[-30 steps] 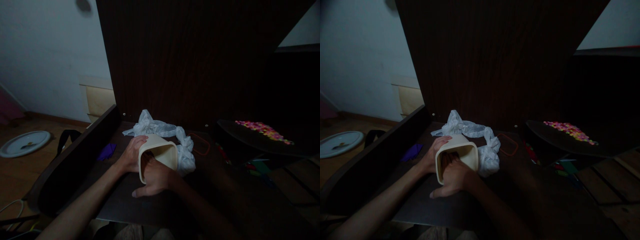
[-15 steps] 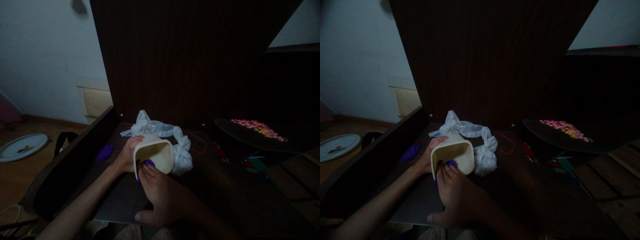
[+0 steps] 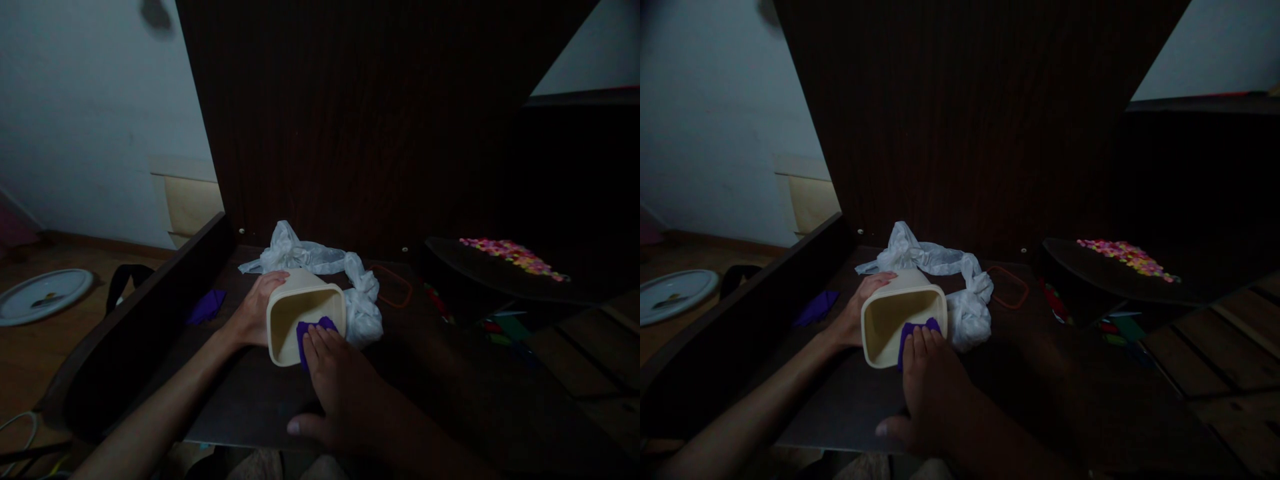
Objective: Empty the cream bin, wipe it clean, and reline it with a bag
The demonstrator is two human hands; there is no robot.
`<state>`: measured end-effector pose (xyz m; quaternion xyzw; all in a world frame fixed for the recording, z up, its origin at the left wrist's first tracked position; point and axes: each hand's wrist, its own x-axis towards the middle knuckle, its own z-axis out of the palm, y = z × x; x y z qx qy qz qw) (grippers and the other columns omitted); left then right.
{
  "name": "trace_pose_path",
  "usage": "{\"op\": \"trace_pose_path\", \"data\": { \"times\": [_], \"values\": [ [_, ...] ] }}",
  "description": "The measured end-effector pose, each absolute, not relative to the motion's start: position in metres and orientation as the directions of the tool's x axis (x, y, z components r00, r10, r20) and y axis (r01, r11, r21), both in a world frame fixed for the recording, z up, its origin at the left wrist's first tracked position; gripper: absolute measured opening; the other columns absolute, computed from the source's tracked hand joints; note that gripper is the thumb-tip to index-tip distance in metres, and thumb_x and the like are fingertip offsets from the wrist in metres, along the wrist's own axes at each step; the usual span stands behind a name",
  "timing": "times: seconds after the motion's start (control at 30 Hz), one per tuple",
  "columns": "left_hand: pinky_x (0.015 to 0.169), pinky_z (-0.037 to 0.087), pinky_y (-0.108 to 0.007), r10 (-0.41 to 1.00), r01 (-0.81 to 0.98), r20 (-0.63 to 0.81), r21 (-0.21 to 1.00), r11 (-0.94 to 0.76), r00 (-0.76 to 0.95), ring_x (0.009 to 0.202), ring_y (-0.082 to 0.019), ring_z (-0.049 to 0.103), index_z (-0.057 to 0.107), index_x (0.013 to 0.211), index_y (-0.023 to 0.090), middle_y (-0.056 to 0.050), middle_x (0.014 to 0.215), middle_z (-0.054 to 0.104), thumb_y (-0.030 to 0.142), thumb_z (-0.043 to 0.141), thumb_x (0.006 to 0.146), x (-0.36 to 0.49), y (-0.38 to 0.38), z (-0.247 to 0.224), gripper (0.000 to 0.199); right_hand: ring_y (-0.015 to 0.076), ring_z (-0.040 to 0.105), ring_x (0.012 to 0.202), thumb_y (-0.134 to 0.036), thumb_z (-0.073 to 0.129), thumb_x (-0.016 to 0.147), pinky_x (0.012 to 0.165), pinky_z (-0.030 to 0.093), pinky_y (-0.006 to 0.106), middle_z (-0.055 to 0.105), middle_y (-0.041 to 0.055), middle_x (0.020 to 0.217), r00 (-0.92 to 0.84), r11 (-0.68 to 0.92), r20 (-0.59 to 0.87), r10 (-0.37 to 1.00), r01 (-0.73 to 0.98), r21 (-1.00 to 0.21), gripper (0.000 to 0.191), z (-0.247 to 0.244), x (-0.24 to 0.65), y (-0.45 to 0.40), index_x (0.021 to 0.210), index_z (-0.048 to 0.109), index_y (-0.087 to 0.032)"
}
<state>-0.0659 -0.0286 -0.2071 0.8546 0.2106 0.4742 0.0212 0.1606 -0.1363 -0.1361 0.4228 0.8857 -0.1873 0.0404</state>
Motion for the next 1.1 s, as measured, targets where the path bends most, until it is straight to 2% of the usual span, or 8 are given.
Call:
{"op": "trace_pose_path", "data": {
  "times": [0.2,0.37,0.6,0.7,0.8,0.9,1.03,1.1],
  "values": [
    [0.104,0.047,-0.063,0.38,0.373,0.784,0.206,-0.905,0.491,0.128,-0.041,0.055,0.03,0.15,0.025,-0.02,0.135,0.054,0.043,0.087,0.068,-0.063,-0.031,-0.206,0.101,0.0485,0.027,0.149,-0.077,0.071,0.069,0.126,0.019,0.051,0.02,0.0403,0.158,-0.602,0.574,-0.306,0.737,0.797,-0.186,0.133,-0.135,0.148,-0.117,0.152,0.023,0.015],
    [0.106,0.046,-0.063,0.372,0.354,0.792,0.212,-0.911,0.484,0.129,-0.041,0.054,0.031,0.15,0.024,-0.021,0.136,0.054,0.045,0.085,0.07,-0.063,-0.032,-0.206,0.099,0.0481,0.033,0.146,-0.086,0.068,0.061,0.125,0.021,0.047,0.027,0.0404,0.156,-0.625,0.617,-0.278,0.729,0.777,-0.129,0.142,-0.144,0.137,-0.093,0.15,0.029,0.017],
    [0.106,0.045,-0.064,0.383,0.365,0.792,0.218,-0.905,0.476,0.13,-0.042,0.053,0.027,0.151,0.024,-0.021,0.136,0.052,0.045,0.088,0.066,-0.062,-0.033,-0.207,0.107,0.0429,0.035,0.147,-0.089,0.063,0.065,0.123,0.023,0.045,0.033,0.032,0.158,-0.699,0.651,-0.296,0.651,0.715,-0.256,0.135,-0.143,0.126,-0.065,0.155,0.029,0.007],
    [0.107,0.045,-0.065,0.381,0.363,0.794,0.219,-0.906,0.474,0.129,-0.042,0.054,0.026,0.151,0.025,-0.021,0.137,0.052,0.042,0.09,0.063,-0.062,-0.034,-0.209,0.11,0.0436,0.037,0.146,-0.085,0.072,0.059,0.123,0.023,0.045,0.031,0.0332,0.159,-0.702,0.669,-0.295,0.649,0.71,-0.219,0.14,-0.147,0.121,-0.063,0.154,0.028,0.008],
    [0.107,0.044,-0.066,0.379,0.369,0.79,0.21,-0.905,0.482,0.13,-0.042,0.054,0.025,0.151,0.025,-0.023,0.138,0.052,0.041,0.089,0.065,-0.061,-0.035,-0.21,0.109,0.0433,0.044,0.141,-0.076,0.079,0.059,0.119,0.032,0.043,0.037,0.0347,0.155,-0.69,0.675,-0.318,0.65,0.717,-0.175,0.133,-0.149,0.119,-0.065,0.151,0.035,0.009],
    [0.106,0.044,-0.066,0.385,0.375,0.785,0.211,-0.903,0.485,0.129,-0.043,0.054,0.024,0.151,0.025,-0.023,0.137,0.051,0.046,0.089,0.064,-0.061,-0.035,-0.209,0.11,0.0403,0.053,0.133,-0.068,0.081,0.062,0.111,0.041,0.043,0.049,0.0323,0.148,-0.751,0.73,-0.237,0.616,0.658,-0.184,0.121,-0.147,0.119,-0.064,0.148,0.042,0.007],
    [0.105,0.046,-0.065,0.392,0.387,0.792,0.214,-0.897,0.469,0.131,-0.043,0.053,0.025,0.151,0.024,-0.023,0.137,0.051,0.044,0.087,0.066,-0.062,-0.035,-0.21,0.107,0.0365,0.068,0.111,-0.066,0.072,0.076,0.098,0.05,0.041,0.072,0.0261,0.118,-0.79,0.798,-0.336,0.512,0.583,-0.153,0.08,-0.143,0.113,-0.062,0.117,0.071,0.003],
    [0.105,0.046,-0.065,0.394,0.386,0.792,0.219,-0.896,0.466,0.131,-0.043,0.053,0.025,0.151,0.025,-0.022,0.138,0.051,0.044,0.087,0.065,-0.061,-0.034,-0.211,0.108,0.0356,0.069,0.108,-0.068,0.067,0.08,0.097,0.05,0.04,0.075,0.0246,0.11,-0.797,0.822,-0.376,0.472,0.552,-0.141,0.074,-0.142,0.109,-0.062,0.106,0.076,0.001]
  ]
}}
